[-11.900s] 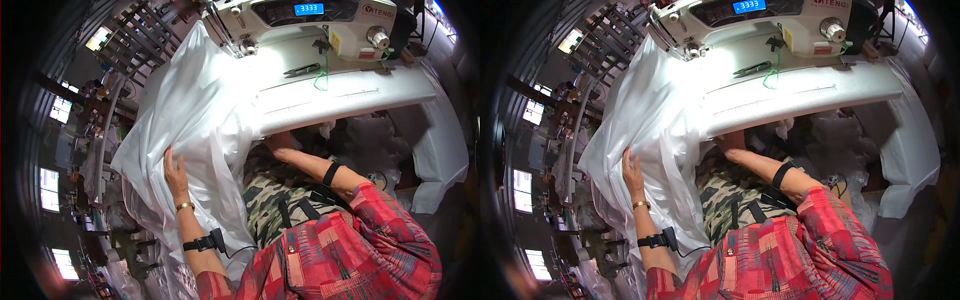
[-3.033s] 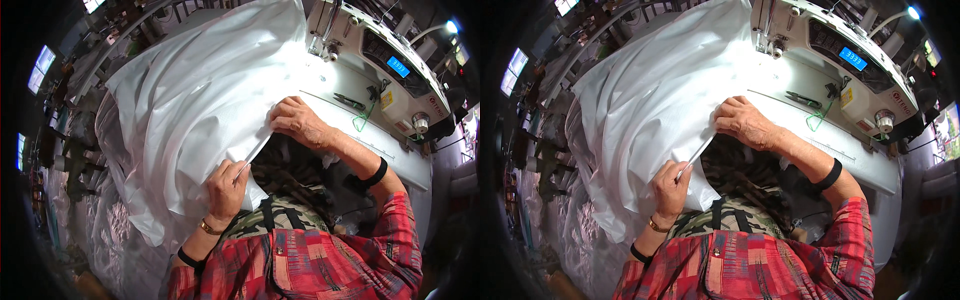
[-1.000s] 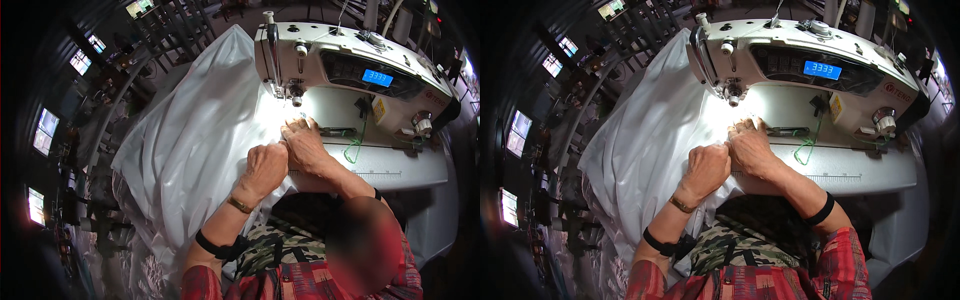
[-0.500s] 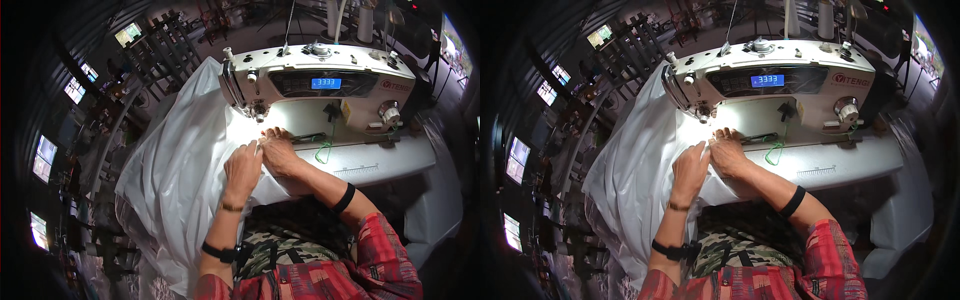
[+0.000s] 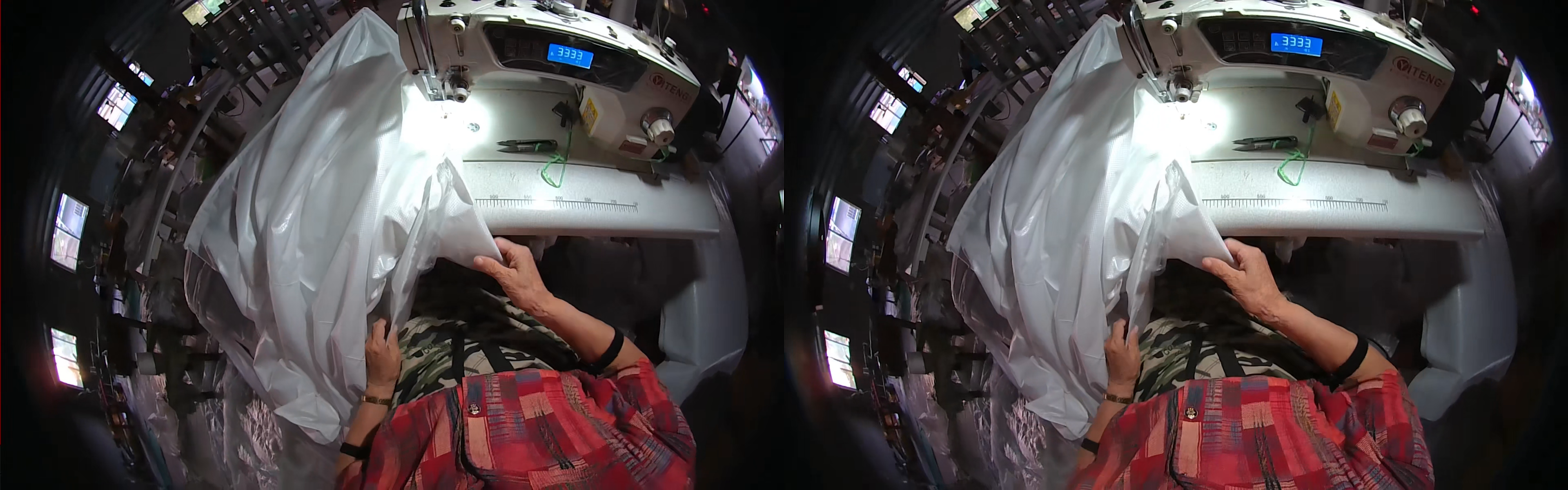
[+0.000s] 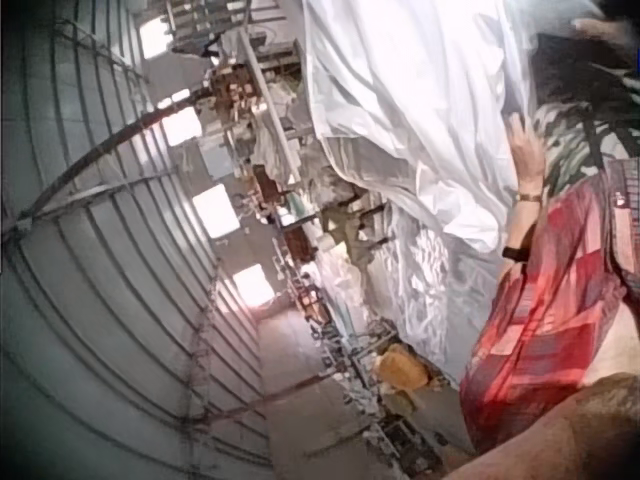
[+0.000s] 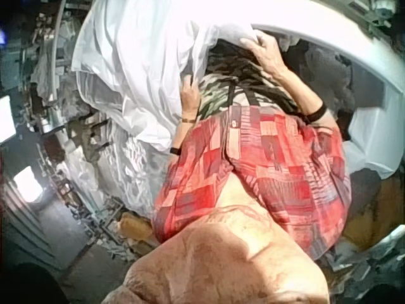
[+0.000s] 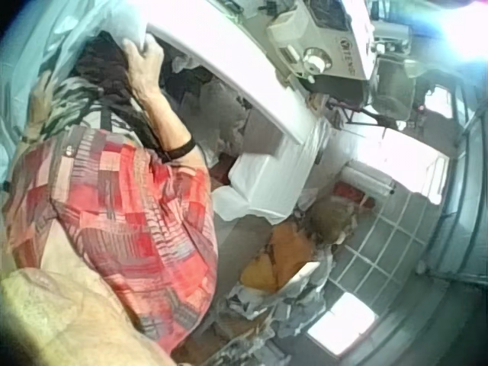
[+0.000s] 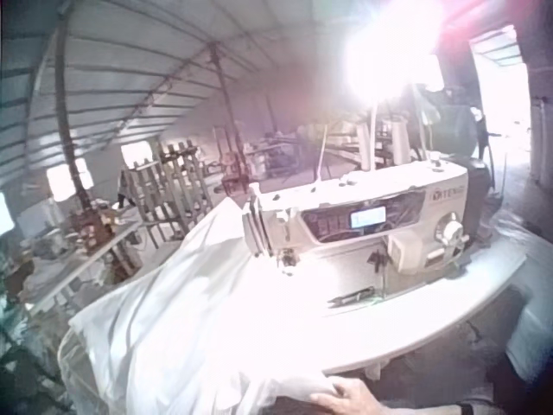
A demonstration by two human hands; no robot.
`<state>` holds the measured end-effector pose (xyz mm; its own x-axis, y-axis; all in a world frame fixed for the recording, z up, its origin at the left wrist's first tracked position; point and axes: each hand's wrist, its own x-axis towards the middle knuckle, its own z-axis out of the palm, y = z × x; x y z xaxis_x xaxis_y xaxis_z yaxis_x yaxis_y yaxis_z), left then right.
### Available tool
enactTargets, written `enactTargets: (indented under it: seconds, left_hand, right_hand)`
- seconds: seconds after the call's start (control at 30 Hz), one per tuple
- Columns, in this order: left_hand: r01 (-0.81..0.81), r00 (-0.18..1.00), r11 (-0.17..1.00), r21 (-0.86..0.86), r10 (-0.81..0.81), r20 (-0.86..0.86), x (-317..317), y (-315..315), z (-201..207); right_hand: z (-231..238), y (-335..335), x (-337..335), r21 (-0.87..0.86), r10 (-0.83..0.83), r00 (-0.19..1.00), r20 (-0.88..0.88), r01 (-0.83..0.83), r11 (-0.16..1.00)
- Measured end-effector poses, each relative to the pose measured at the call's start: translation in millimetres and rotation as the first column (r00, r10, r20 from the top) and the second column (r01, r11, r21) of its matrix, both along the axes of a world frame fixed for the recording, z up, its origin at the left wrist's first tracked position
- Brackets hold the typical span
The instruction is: Sewing large white plastic or fabric sheets at an industrial sewing machine workstation.
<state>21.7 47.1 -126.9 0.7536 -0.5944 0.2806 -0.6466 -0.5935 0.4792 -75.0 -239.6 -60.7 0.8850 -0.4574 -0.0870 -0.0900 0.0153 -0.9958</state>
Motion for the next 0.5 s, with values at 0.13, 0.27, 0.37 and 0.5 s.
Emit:
enactTargets:
  seconds: [0.13,0.27,0.37,0.5]
  left_hand:
    - [-0.095,0.711,0.924,-0.369,-0.197,-0.675,-17,29,56]
    - [-0.438,0.383,0.712,-0.549,-0.404,-0.831,-24,51,105]
    - [-0.234,0.396,0.902,-0.363,-0.253,-0.883,-4,44,115]
    - [0.090,0.616,0.962,-0.258,-0.257,-0.745,-3,9,123]
  right_hand:
    - [-11,4,-7,0.053,-0.051,0.995,-0.082,0.055,0.997]
    - [16,5,-41,-0.044,0.037,0.993,0.115,-0.032,0.999]
    - [32,-5,-71,-0.034,0.029,0.995,0.091,-0.026,0.999]
    - [28,-36,-74,-0.327,-0.193,0.961,-0.197,0.122,0.937]
